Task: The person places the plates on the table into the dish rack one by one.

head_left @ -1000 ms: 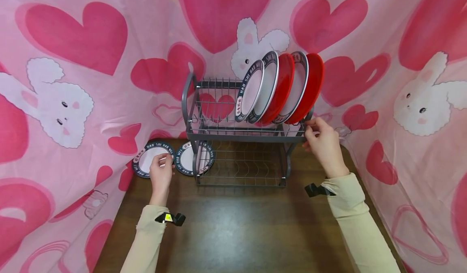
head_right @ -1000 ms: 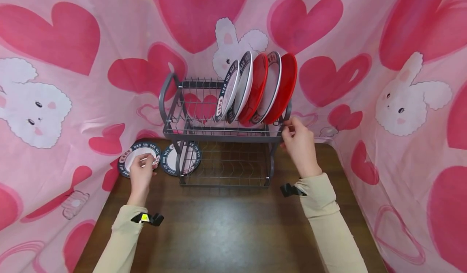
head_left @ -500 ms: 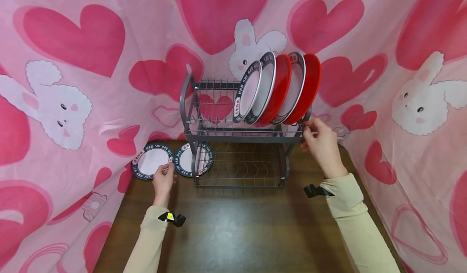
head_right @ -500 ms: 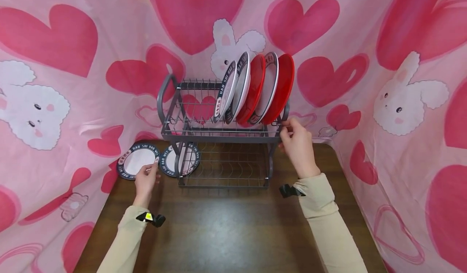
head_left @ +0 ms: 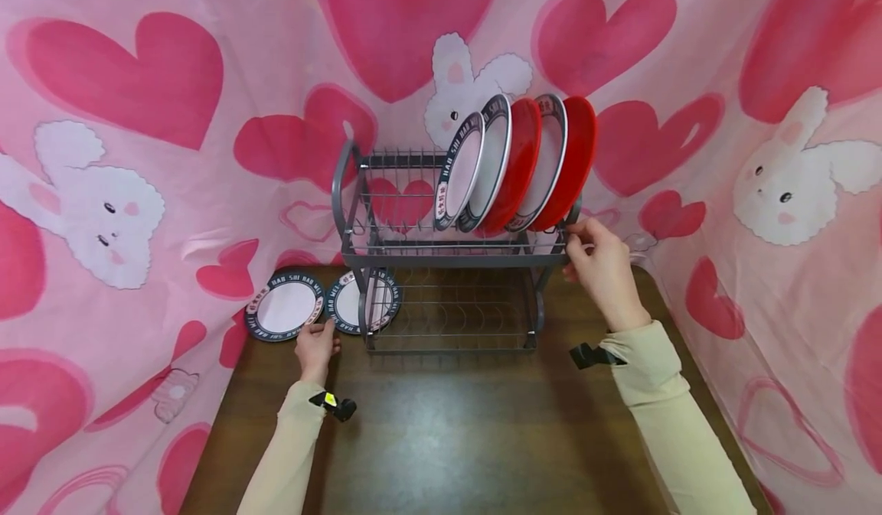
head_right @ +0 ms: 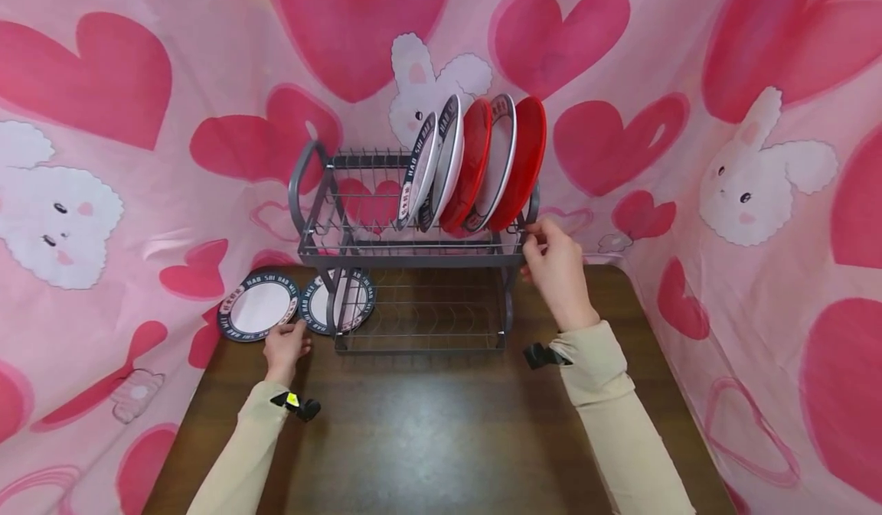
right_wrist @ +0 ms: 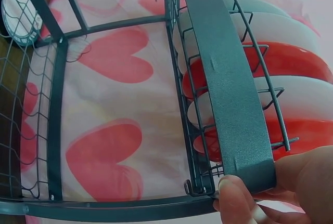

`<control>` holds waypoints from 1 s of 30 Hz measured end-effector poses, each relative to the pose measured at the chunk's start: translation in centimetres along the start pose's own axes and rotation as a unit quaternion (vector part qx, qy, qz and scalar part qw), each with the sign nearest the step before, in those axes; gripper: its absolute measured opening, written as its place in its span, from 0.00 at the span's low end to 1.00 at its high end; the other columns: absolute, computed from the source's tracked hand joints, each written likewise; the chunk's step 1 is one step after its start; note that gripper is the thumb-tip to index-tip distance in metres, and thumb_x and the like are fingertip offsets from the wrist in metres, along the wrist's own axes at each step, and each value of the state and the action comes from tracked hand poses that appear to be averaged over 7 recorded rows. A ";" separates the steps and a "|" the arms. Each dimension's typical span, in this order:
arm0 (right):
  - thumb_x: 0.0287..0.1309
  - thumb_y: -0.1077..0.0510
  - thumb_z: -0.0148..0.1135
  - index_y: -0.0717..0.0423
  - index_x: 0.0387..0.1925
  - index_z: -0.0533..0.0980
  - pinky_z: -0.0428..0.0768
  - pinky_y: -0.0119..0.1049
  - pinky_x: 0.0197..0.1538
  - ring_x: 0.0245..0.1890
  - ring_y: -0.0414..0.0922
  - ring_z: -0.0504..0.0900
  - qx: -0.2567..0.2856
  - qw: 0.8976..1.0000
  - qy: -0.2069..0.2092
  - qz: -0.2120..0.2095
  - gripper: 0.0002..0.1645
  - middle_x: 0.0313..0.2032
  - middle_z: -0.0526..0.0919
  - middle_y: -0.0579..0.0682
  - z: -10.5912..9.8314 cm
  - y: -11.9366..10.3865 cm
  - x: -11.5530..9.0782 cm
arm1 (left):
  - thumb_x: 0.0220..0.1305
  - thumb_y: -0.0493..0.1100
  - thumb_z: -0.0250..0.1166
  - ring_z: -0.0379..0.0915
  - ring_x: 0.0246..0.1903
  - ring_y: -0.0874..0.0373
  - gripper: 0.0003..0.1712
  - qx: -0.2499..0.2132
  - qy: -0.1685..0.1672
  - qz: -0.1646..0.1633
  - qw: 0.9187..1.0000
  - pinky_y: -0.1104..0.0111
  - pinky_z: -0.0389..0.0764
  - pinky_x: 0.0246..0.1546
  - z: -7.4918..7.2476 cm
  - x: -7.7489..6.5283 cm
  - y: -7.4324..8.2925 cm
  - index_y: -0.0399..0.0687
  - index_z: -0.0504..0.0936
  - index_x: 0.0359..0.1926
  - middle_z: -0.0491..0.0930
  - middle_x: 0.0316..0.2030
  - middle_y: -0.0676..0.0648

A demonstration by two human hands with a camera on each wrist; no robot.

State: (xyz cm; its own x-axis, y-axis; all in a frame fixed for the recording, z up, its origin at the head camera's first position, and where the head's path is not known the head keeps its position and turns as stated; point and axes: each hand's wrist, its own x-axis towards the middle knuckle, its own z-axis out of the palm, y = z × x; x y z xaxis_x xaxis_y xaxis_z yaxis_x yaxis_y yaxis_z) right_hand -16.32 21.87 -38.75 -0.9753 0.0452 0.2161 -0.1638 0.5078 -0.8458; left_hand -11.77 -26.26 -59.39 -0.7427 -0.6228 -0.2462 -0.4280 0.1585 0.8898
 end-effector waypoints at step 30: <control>0.74 0.63 0.51 0.68 0.52 0.78 0.82 0.30 0.24 0.17 0.39 0.81 -0.008 1.000 0.000 -0.010 0.15 0.34 0.84 0.66 0.1 0.5 0.0 | 0.69 0.37 0.67 0.80 0.16 0.68 0.26 -0.068 -0.042 -0.081 0.994 0.77 0.82 0.24 2.5 2.3 -1.4 0.21 0.70 0.57 0.78 0.25 0.48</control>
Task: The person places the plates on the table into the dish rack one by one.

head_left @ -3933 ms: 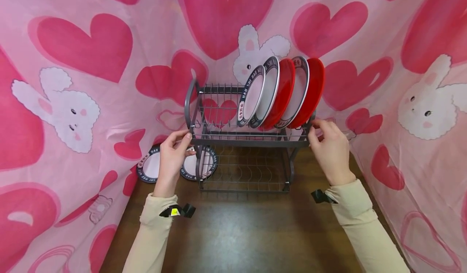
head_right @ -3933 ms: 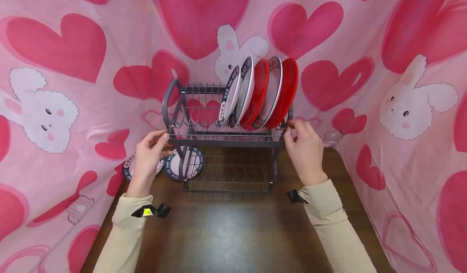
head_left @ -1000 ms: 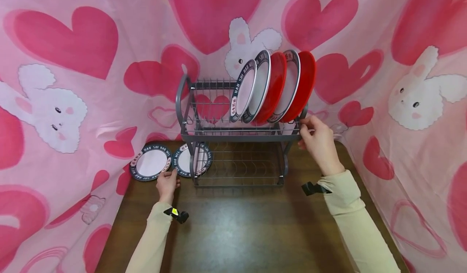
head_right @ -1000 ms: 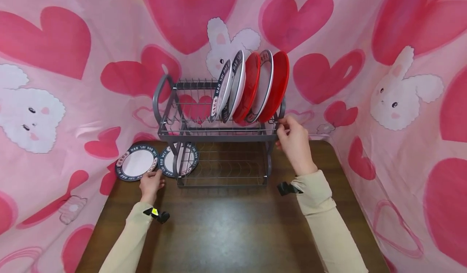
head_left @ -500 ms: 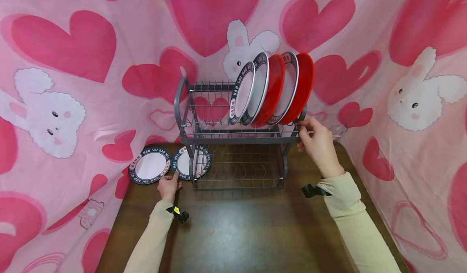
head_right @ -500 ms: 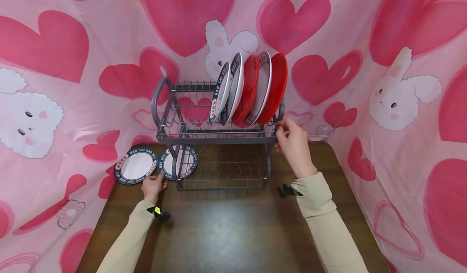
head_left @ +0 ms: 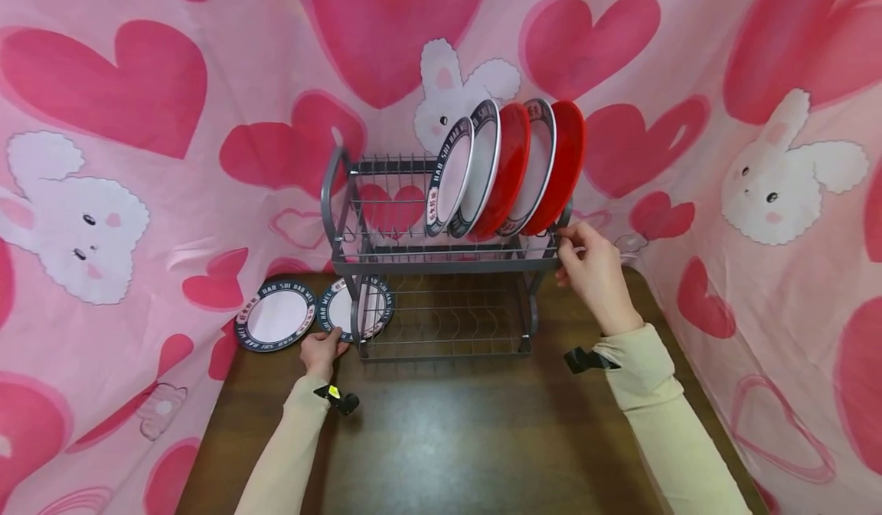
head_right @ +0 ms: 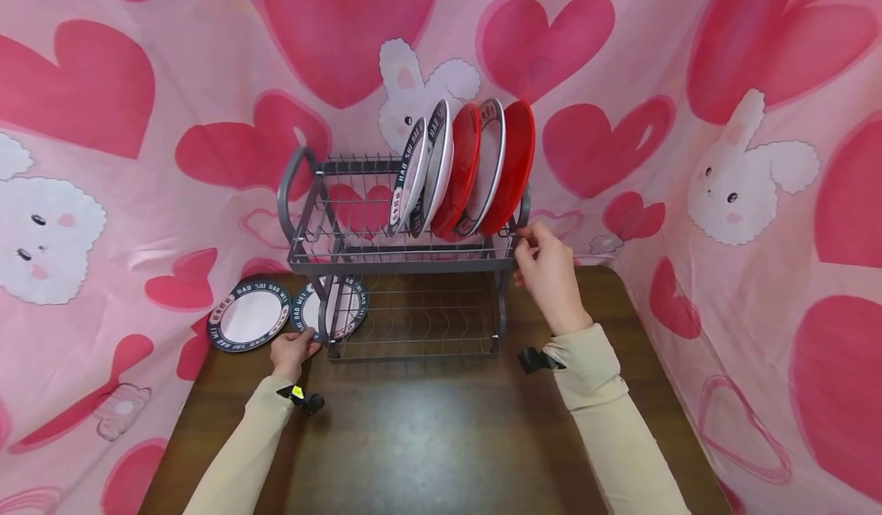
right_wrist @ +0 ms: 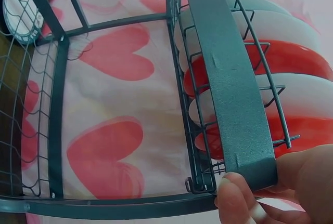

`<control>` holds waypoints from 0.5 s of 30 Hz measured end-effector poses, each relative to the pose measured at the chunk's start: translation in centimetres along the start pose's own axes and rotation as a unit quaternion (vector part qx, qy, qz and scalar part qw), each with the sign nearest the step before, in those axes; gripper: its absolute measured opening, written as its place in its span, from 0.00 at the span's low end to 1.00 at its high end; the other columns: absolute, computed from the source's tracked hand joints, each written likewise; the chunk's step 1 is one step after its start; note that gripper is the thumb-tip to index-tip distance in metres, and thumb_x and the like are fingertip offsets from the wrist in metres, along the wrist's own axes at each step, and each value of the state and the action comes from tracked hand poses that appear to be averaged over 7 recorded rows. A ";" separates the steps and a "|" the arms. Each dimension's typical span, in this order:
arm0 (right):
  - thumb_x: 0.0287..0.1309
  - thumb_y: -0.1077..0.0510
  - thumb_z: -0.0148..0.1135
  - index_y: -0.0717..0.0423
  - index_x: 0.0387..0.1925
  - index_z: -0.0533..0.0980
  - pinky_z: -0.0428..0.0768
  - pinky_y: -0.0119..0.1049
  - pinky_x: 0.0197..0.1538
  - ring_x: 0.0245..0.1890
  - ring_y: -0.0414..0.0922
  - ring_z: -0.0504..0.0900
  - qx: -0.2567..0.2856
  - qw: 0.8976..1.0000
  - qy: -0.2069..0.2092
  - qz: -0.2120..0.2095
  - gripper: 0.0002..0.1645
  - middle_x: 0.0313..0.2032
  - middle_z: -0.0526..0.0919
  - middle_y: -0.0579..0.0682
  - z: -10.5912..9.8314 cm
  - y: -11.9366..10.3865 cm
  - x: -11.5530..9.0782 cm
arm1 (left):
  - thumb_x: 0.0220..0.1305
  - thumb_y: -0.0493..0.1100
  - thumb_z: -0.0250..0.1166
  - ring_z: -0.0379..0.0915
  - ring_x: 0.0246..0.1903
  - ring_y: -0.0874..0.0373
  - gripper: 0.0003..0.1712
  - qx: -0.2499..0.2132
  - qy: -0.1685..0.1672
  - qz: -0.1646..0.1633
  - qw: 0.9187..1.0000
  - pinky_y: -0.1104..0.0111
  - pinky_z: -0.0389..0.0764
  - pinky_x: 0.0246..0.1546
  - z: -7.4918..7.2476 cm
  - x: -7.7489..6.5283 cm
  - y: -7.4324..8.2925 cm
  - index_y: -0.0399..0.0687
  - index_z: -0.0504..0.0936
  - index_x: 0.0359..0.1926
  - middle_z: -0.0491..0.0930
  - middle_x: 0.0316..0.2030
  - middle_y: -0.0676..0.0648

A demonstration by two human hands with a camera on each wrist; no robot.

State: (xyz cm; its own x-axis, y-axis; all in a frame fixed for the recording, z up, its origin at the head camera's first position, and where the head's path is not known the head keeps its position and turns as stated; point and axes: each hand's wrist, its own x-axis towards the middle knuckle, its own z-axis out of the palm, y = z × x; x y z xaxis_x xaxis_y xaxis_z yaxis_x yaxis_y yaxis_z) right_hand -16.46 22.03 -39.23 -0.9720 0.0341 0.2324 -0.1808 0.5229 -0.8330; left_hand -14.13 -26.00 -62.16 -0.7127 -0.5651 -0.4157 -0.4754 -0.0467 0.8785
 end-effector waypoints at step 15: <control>0.73 0.64 0.50 0.68 0.52 0.78 0.79 0.26 0.23 0.18 0.48 0.83 -0.011 1.000 0.007 -0.005 0.15 0.34 0.84 0.66 0.2 -0.1 0.0 | 0.71 0.34 0.62 0.78 0.20 0.71 0.21 -0.010 -0.007 0.007 1.000 0.79 0.82 0.29 0.6 -1.0 0.5 0.22 0.69 0.57 0.76 0.37 0.43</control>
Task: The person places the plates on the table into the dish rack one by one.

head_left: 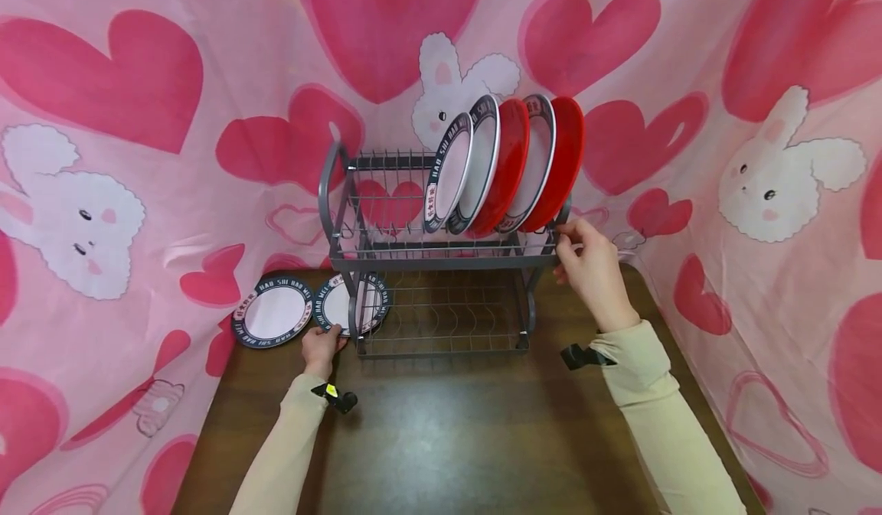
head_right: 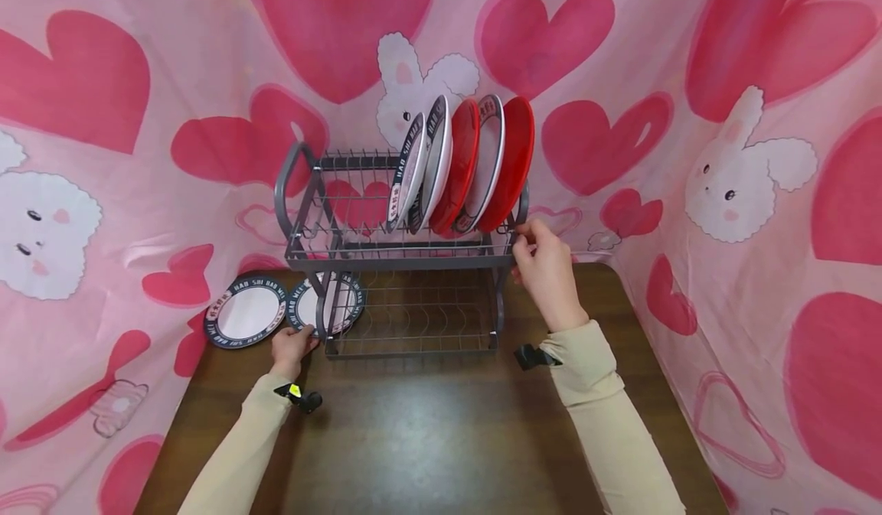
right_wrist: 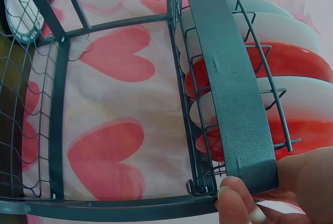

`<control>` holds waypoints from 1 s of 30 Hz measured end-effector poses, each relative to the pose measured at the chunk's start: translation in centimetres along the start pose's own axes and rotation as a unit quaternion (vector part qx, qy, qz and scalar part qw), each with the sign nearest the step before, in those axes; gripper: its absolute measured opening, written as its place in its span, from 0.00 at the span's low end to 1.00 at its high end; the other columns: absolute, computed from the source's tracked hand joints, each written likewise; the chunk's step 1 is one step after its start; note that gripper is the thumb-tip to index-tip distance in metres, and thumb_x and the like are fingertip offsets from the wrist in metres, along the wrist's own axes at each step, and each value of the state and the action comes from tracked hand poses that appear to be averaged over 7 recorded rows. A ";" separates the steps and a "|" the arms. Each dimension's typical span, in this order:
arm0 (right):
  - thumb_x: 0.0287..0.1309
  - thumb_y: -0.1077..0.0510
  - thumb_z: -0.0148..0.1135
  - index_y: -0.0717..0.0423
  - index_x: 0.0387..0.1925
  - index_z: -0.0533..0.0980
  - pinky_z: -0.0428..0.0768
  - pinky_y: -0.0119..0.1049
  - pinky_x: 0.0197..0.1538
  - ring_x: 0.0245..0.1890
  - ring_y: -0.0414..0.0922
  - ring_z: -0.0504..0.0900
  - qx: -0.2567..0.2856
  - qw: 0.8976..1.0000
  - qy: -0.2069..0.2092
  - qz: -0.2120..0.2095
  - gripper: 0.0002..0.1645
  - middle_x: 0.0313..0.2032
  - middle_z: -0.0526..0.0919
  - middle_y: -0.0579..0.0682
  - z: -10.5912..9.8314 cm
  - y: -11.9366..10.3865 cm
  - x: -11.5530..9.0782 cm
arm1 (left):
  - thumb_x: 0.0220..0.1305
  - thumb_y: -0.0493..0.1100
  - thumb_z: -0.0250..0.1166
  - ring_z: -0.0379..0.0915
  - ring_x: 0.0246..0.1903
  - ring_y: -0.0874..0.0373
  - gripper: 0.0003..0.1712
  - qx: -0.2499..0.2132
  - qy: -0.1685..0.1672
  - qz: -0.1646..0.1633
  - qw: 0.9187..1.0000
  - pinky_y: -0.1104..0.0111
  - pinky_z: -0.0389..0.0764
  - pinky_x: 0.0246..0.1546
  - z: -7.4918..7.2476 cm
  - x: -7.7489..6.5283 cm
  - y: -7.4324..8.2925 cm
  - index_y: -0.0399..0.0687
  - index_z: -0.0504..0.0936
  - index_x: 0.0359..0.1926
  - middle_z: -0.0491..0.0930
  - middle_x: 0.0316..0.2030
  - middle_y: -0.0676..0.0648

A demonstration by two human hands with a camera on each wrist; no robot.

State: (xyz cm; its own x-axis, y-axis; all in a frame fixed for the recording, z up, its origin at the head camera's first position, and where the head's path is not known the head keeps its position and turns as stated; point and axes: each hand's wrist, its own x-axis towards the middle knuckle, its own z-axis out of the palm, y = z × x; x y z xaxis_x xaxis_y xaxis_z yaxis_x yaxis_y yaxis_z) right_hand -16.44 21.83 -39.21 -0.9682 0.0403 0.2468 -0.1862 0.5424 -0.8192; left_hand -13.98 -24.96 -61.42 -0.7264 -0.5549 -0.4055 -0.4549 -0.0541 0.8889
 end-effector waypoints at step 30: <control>0.72 0.64 0.48 0.67 0.51 0.77 0.78 0.24 0.22 0.18 0.51 0.83 -0.016 1.000 0.007 -0.006 0.15 0.31 0.84 0.65 0.1 -0.2 0.0 | 0.73 0.32 0.57 0.80 0.24 0.70 0.24 -0.011 -0.022 0.066 0.998 0.76 0.84 0.32 -1.7 -0.4 1.9 0.22 0.65 0.64 0.80 0.45 0.33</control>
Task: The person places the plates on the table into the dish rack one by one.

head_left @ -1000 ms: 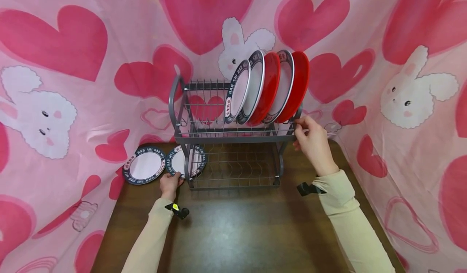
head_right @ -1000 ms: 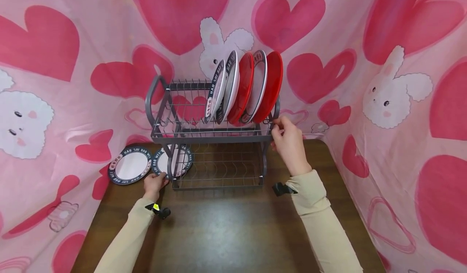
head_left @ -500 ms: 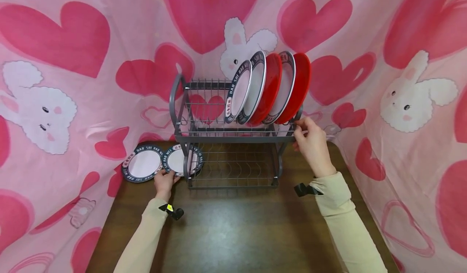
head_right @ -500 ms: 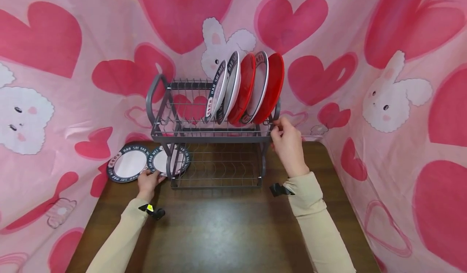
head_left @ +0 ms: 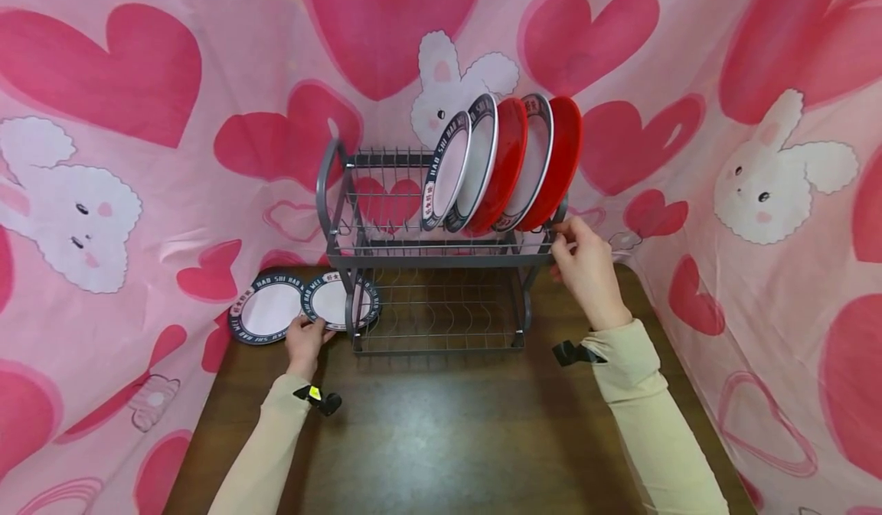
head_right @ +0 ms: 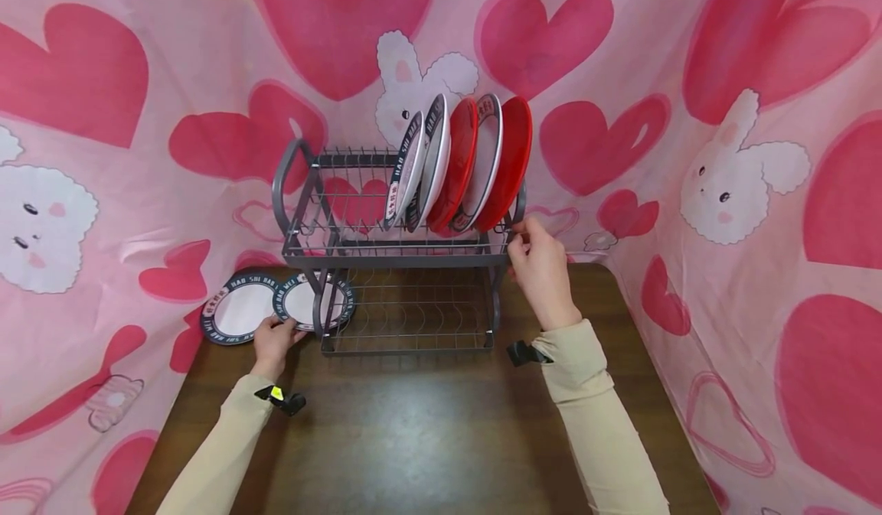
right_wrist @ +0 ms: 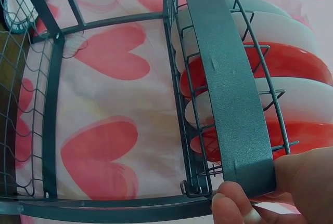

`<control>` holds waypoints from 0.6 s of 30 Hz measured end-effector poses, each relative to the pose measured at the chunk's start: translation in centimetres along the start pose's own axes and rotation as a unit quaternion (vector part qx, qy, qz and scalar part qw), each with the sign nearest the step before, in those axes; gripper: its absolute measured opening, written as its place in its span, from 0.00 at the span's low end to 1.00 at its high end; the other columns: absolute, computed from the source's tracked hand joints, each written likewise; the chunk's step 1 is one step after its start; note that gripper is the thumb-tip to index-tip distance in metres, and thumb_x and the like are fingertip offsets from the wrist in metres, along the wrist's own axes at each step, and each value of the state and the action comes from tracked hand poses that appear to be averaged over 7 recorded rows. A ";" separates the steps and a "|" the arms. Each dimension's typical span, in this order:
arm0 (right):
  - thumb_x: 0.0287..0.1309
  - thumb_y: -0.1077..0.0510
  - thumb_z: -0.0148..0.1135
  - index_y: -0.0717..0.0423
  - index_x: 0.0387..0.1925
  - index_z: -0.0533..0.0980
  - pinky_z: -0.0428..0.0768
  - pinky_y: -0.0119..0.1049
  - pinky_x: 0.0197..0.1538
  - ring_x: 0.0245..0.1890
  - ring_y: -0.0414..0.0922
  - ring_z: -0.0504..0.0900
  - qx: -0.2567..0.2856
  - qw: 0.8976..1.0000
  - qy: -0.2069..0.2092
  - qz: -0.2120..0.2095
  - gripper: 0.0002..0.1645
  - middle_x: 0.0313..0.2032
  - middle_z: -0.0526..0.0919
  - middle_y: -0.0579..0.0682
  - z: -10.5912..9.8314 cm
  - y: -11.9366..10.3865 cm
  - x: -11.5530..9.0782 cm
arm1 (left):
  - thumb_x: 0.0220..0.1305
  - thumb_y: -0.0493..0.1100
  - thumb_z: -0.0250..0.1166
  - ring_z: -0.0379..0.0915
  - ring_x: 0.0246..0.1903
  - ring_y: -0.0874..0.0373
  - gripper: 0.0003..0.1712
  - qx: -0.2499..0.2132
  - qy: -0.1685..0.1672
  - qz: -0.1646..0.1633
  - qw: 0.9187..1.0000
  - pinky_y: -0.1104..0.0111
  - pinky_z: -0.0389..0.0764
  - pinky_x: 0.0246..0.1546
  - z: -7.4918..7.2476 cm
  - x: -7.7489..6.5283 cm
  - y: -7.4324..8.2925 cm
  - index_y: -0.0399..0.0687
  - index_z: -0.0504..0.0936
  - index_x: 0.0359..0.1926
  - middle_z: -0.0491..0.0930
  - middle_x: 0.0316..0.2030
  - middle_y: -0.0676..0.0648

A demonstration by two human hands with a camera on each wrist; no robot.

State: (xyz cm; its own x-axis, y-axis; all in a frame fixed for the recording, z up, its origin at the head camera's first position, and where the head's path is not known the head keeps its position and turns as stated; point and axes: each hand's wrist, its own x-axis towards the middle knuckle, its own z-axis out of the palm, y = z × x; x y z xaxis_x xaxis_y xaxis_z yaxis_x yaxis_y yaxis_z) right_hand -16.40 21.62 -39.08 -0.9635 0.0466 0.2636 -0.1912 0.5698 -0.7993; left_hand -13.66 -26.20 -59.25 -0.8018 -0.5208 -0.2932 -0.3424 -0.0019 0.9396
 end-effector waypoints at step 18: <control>0.72 0.63 0.48 0.67 0.52 0.77 0.76 0.22 0.22 0.19 0.57 0.84 0.002 1.000 0.011 0.000 0.16 0.38 0.85 0.66 0.3 0.0 -0.1 | 0.74 0.34 0.57 0.79 0.26 0.72 0.27 0.016 -0.009 -0.003 1.000 0.76 0.83 0.35 -2.2 -0.8 1.1 0.24 0.61 0.67 0.73 0.59 0.24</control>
State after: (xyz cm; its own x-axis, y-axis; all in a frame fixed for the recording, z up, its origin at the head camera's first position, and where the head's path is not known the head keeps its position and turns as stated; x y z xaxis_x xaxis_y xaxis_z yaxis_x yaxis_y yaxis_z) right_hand -16.38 21.35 -39.32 -0.9591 0.0651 0.2755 -0.1916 0.5672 -0.8010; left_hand -12.33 -27.66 -57.58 -0.8083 -0.5055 -0.3019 -0.3621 0.0226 0.9319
